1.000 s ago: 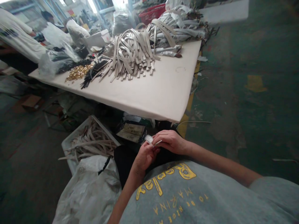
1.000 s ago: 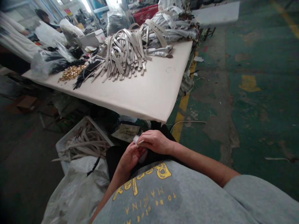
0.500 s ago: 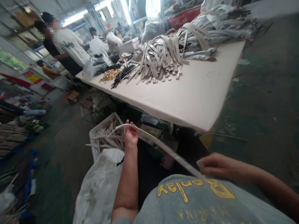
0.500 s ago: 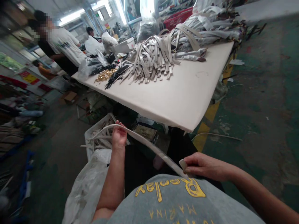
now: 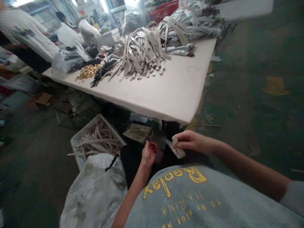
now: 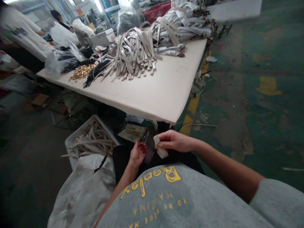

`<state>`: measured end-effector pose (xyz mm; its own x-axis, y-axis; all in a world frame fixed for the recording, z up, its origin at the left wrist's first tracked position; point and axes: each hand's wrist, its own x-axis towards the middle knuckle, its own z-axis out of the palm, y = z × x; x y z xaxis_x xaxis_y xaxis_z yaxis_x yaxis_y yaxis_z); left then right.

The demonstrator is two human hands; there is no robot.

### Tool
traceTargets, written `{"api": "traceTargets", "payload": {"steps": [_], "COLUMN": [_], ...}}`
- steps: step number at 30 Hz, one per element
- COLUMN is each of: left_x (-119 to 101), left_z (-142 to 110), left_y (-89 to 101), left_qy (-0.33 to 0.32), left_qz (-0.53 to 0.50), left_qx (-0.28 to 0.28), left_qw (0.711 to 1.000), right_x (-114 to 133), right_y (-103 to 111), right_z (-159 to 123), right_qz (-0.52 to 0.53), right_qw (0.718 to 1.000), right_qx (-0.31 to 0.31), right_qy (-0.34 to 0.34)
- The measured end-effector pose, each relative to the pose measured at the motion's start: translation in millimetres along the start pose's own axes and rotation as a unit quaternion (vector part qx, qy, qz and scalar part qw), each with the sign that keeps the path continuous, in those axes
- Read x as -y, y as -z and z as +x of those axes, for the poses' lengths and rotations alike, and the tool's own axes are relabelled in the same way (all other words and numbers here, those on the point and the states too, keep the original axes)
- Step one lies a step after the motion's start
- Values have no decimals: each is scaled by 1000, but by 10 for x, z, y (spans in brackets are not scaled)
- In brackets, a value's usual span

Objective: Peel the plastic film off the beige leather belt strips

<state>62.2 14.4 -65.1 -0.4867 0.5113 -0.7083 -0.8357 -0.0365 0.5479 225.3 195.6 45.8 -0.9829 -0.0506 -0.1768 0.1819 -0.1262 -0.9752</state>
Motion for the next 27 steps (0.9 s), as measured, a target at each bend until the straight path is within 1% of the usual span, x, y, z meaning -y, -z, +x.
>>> {"api": "traceTargets", "payload": {"steps": [1,2,3,4,5,6,7,8,9,10,12,13,15,16,18,21,23,25,27], "left_x": [20,21,12,4,6,21,46,75,98,104,30,-57,-320,-481,-819,-1236,-1379,-1383,-1258], "left_z": [-74,-171,-282,-398,-505,-592,-648,-666,-644,-583,-371,-243,3,101,223,241,191,128,58], "left_y": [29,48,52,37,2,-51,-119,-193,-266,-326,-383,-369,-263,-179,14,253,324,314,241], "left_qy": [-2,8,32,65,105,149,183,200,201,187,128,87,1,-40,-114,-201,-258,-302,-324], "left_qz": [14,34,60,89,112,124,119,93,51,-2,-107,-145,-182,-189,-199,-214,-207,-169,-107], "left_qx": [27,87,163,236,293,331,348,343,322,286,177,112,-1,-42,-91,-118,-125,-101,-44], "left_qw": [1000,996,984,966,944,923,912,913,924,940,970,979,983,980,969,949,935,933,939], "right_x": [2,8,19,34,53,75,99,122,143,158,164,150,88,39,-86,-293,-394,-426,-374], "right_y": [33,58,69,64,40,1,-50,-107,-162,-209,-258,-256,-199,-148,-21,167,232,218,138], "right_z": [-17,-26,-27,-17,-1,21,44,63,76,77,36,-7,-138,-220,-395,-604,-649,-593,-436], "right_qz": [-2,-5,-10,-18,-30,-48,-71,-96,-124,-148,-164,-153,-114,-92,-59,-30,-11,4,1], "right_qw": [998,991,982,973,966,963,963,964,966,968,973,978,989,994,998,996,994,993,994], "right_qx": [-65,-126,-176,-211,-230,-232,-220,-196,-163,-129,-60,-32,0,2,-23,-80,-104,-110,-105], "right_qy": [22,45,69,93,113,129,141,149,156,160,150,135,89,64,21,-21,-32,-30,-12]}}
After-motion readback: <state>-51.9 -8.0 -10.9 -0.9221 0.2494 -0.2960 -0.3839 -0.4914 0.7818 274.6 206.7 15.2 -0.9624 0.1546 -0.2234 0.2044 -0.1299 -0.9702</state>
